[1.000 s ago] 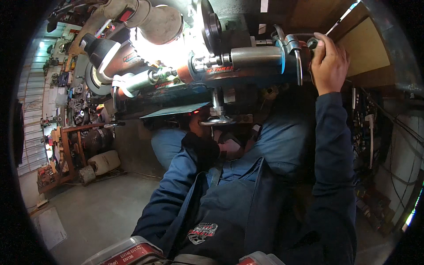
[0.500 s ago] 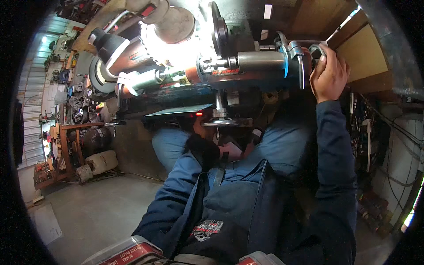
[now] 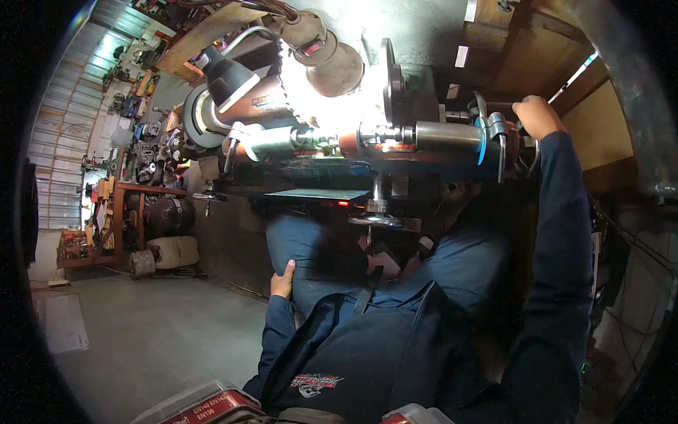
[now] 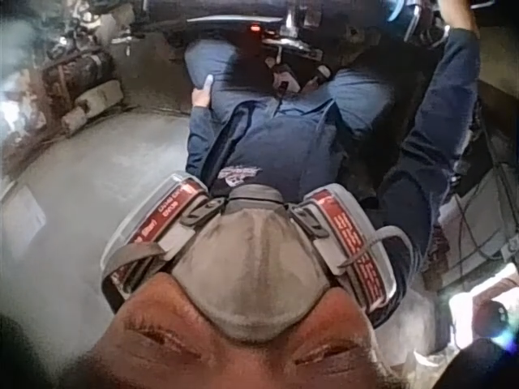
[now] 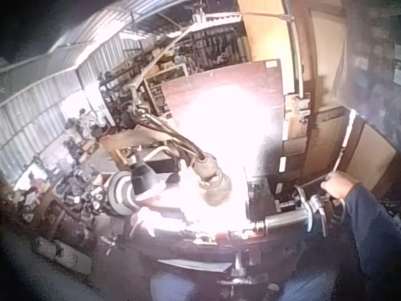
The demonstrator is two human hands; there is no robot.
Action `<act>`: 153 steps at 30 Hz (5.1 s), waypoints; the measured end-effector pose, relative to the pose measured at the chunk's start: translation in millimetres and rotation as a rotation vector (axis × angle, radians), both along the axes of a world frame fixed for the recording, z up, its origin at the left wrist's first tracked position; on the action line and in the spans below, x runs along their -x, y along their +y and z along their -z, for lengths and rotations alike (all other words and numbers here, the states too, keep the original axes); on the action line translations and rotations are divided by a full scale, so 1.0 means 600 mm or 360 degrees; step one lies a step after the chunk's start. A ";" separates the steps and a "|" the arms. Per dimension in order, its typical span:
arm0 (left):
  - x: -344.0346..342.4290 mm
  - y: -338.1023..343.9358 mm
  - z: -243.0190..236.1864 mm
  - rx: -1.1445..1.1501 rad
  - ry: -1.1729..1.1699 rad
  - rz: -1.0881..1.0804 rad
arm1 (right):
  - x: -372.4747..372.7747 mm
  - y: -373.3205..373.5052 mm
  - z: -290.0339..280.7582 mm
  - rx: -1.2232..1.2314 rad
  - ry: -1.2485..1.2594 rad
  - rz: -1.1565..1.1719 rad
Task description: Grinding a metal valve using a specialized machine tool.
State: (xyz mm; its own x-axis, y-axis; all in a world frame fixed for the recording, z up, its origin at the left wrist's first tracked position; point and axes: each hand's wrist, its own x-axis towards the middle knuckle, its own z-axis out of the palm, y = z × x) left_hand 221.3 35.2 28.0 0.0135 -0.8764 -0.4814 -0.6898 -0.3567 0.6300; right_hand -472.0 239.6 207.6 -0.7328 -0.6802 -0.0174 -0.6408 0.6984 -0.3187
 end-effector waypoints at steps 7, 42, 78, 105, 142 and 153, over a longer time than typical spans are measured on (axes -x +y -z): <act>0.065 -0.020 -0.122 0.0259 -0.0630 0.0413 | -0.147 0.037 -0.020 0.0797 0.0568 0.0303; 0.442 -0.390 -0.325 0.1300 -0.0776 0.0859 | -0.002 0.030 -0.013 0.0409 -0.0470 0.0209; 0.439 -0.378 -0.322 0.1290 -0.0668 0.0820 | -0.041 -0.016 -0.059 -0.0007 -0.0718 0.0405; 0.436 -0.392 -0.326 0.1410 -0.0681 0.0840 | -0.174 0.046 0.139 0.1370 0.2035 0.0148; 0.444 -0.381 -0.352 0.1245 -0.0672 0.0856 | -0.197 0.041 -0.017 0.0769 0.1060 0.0269; 0.437 -0.383 -0.354 0.1310 -0.0606 0.0900 | -0.201 0.056 0.107 0.1164 0.1817 0.0201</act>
State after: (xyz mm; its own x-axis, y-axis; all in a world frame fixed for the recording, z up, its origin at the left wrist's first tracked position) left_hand -40.6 -194.9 240.5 -0.4721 -0.8558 0.2112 -0.8240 0.5136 0.2393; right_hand -351.7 273.3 143.6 -0.1537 -0.2004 0.9676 -0.7392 0.6731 0.0220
